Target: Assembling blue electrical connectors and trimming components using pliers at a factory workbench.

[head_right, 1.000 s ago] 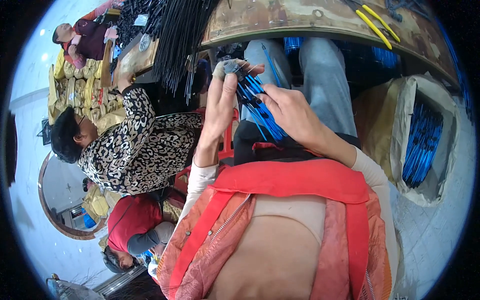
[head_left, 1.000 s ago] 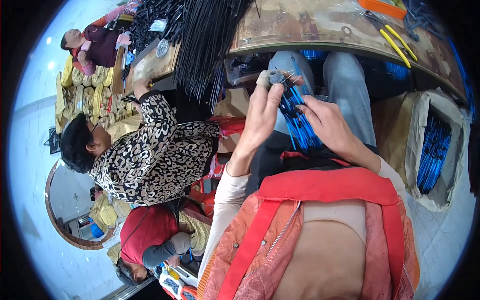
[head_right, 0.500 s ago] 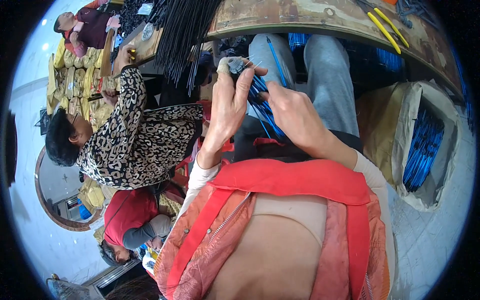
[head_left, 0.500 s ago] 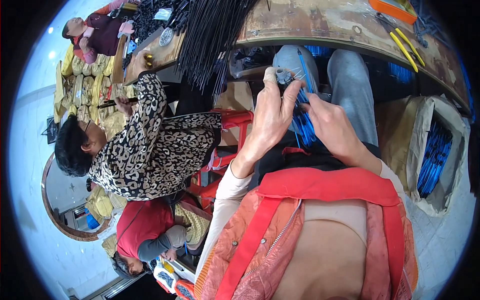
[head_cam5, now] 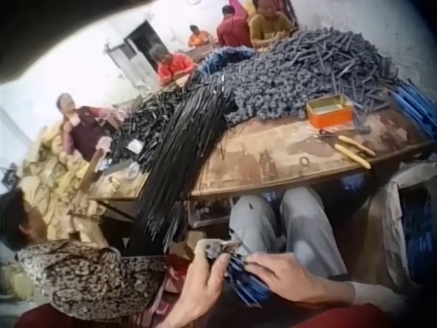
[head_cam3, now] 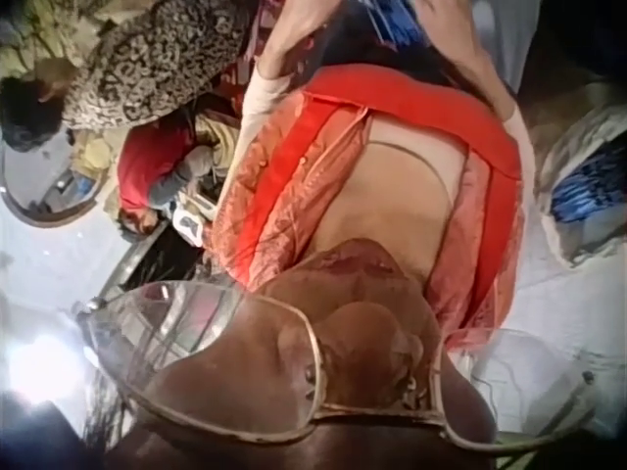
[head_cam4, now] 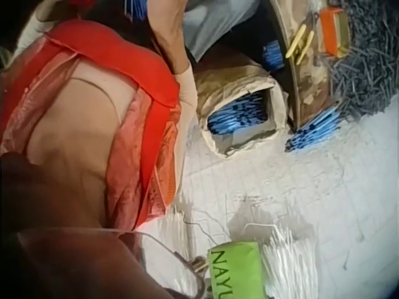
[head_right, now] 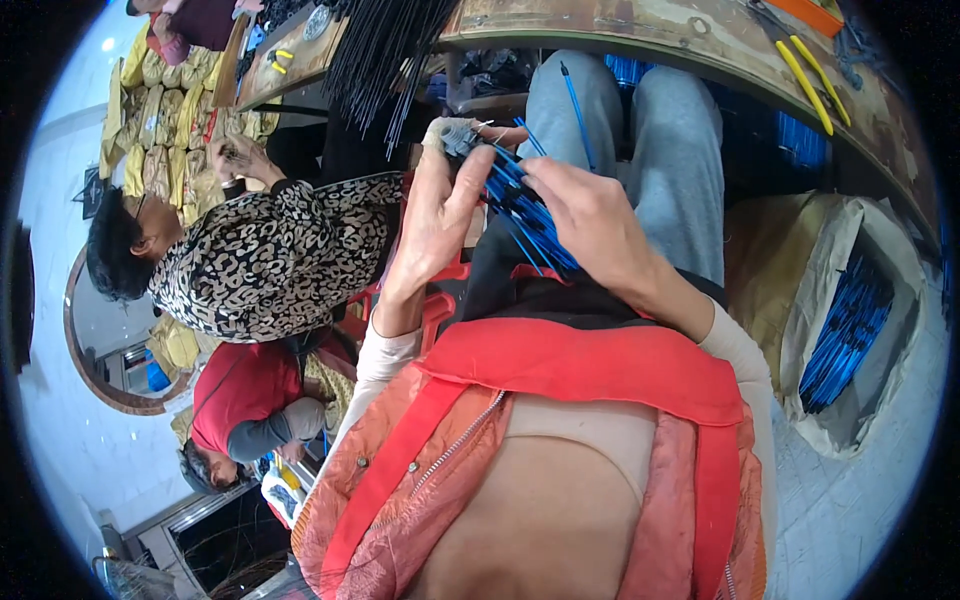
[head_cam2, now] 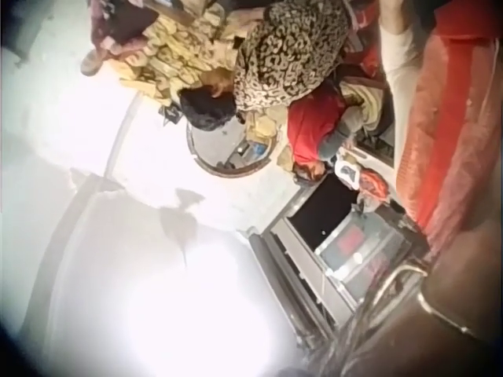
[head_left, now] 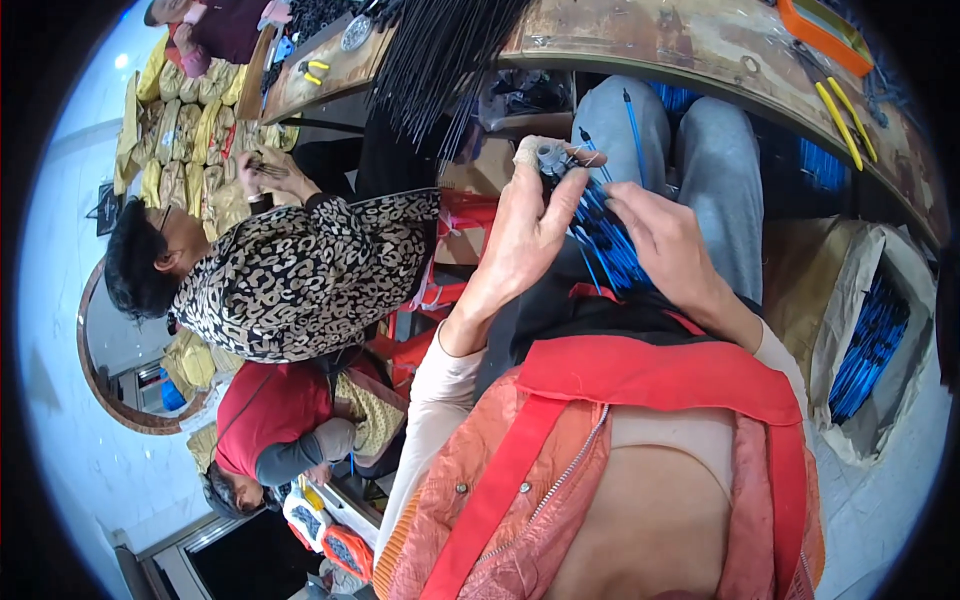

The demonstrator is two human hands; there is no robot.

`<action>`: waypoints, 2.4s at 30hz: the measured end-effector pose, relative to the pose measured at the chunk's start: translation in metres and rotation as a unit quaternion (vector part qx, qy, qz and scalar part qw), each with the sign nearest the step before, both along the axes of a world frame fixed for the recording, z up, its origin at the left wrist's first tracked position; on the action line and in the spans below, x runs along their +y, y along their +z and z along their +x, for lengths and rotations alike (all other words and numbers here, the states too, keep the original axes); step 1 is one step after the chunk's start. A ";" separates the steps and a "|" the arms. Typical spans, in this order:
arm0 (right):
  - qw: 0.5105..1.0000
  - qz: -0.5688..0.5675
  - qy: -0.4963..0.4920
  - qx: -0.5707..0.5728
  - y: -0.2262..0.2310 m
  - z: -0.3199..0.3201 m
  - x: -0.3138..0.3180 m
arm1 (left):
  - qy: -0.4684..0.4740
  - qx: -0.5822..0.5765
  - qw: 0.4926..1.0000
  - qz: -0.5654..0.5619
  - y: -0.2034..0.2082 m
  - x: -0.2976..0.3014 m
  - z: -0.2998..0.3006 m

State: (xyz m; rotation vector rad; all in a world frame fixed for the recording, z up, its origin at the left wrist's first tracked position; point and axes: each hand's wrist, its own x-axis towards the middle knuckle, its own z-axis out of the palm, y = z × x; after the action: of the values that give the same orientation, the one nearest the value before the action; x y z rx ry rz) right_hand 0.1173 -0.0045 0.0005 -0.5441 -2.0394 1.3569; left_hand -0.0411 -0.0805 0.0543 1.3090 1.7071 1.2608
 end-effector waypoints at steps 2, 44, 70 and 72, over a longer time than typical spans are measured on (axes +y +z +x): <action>0.991 0.120 -0.052 0.016 -0.005 -0.003 -0.005 | -0.007 -0.046 0.999 0.008 -0.007 0.000 0.003; 0.731 0.439 -0.392 -0.346 0.021 0.191 0.161 | -0.237 -0.145 0.959 -0.053 0.032 -0.010 0.064; 0.840 0.477 -0.053 -0.253 0.107 0.127 0.026 | -0.179 -0.202 0.963 -0.030 0.015 0.009 0.075; 0.838 0.481 -0.048 -0.252 0.111 0.129 0.026 | -0.175 -0.206 0.962 -0.030 0.014 0.008 0.075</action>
State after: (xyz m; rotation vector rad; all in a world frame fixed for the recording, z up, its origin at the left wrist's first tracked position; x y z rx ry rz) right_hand 0.2460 0.0219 0.1112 -0.5338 -2.7083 -0.0216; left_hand 0.0339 -0.0725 0.0683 1.1517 1.1568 1.1611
